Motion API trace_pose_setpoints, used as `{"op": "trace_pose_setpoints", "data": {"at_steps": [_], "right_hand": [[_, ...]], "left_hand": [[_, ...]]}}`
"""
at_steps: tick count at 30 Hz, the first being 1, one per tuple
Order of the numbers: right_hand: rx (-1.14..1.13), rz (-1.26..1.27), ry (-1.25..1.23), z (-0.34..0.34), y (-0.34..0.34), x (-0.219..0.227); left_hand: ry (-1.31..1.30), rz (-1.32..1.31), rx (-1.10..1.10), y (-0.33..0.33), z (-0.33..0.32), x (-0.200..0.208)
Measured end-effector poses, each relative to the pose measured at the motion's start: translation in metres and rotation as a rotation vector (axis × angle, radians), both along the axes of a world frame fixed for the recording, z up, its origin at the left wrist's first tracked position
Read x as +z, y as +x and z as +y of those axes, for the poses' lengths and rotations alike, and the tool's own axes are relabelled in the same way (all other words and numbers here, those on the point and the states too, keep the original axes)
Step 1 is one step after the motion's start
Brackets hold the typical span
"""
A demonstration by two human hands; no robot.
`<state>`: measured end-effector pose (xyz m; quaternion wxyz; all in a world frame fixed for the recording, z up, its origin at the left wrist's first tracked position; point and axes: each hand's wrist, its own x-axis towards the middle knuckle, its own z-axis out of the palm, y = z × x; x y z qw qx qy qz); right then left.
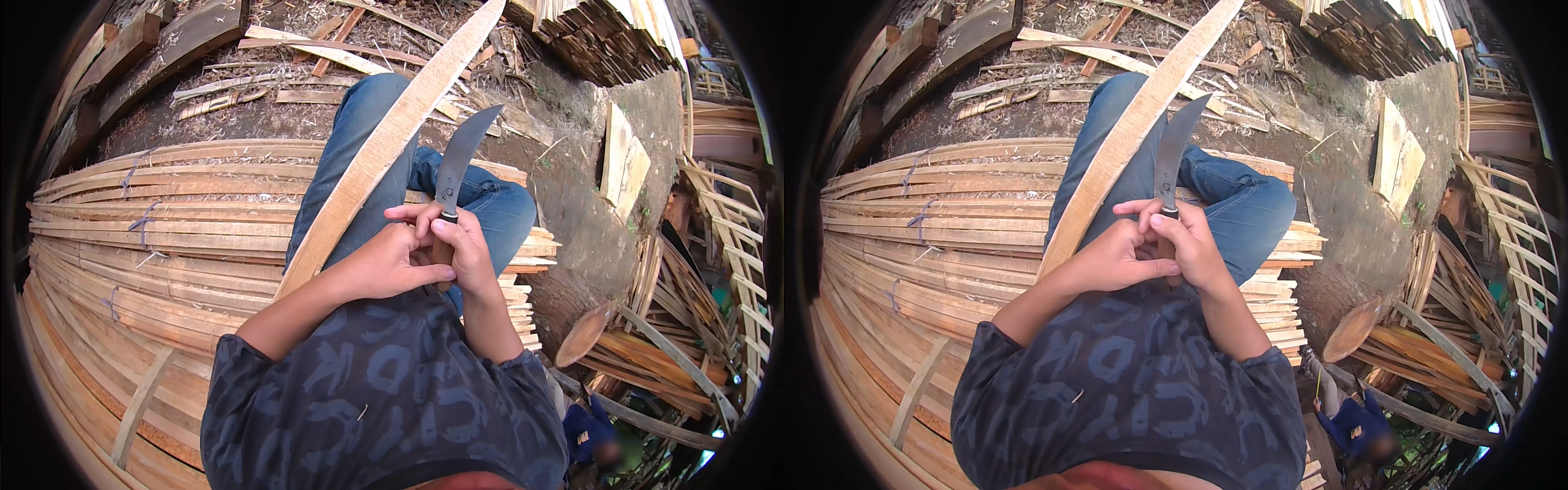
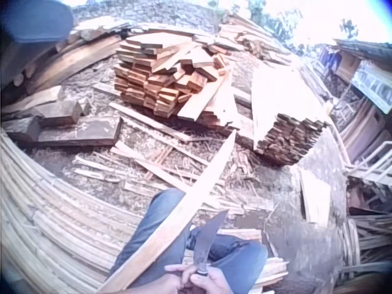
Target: The person sits on the ground and uses a curved knife to shave and shape a long, thin piece of wood. They hold the wood against their leg and repeatedly scrape the blade along its length to remove thin strips, refining the wood's profile.
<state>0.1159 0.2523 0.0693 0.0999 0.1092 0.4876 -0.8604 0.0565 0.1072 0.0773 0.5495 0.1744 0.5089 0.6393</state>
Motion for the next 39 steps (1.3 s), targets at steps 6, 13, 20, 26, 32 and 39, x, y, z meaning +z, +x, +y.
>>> {"op": "trace_pose_setpoints", "data": {"at_steps": [6,13,20,26,32,39], "right_hand": [[-0.076,-0.034,-0.002,0.001,0.013,0.003],[-0.122,-0.034,-0.034,0.002,0.011,-0.006],[-0.086,-0.143,0.301,0.009,0.012,-0.033],[-0.129,-0.164,0.48,0.008,0.012,-0.049],[-0.059,-0.033,1.102,-0.003,0.003,-0.045],[0.017,0.095,1.353,0.003,-0.001,-0.043]], "left_hand": [[-0.004,0.326,0.148,0.0,0.004,-0.011],[-0.206,0.75,0.215,-0.005,-0.011,0.009],[-0.473,1.11,0.512,-0.027,-0.066,-0.021],[-0.756,1.112,0.409,0.0,-0.09,-0.045],[-0.713,1.19,0.315,0.006,-0.102,-0.067],[-0.56,0.728,0.385,-0.005,-0.107,-0.074]]}}
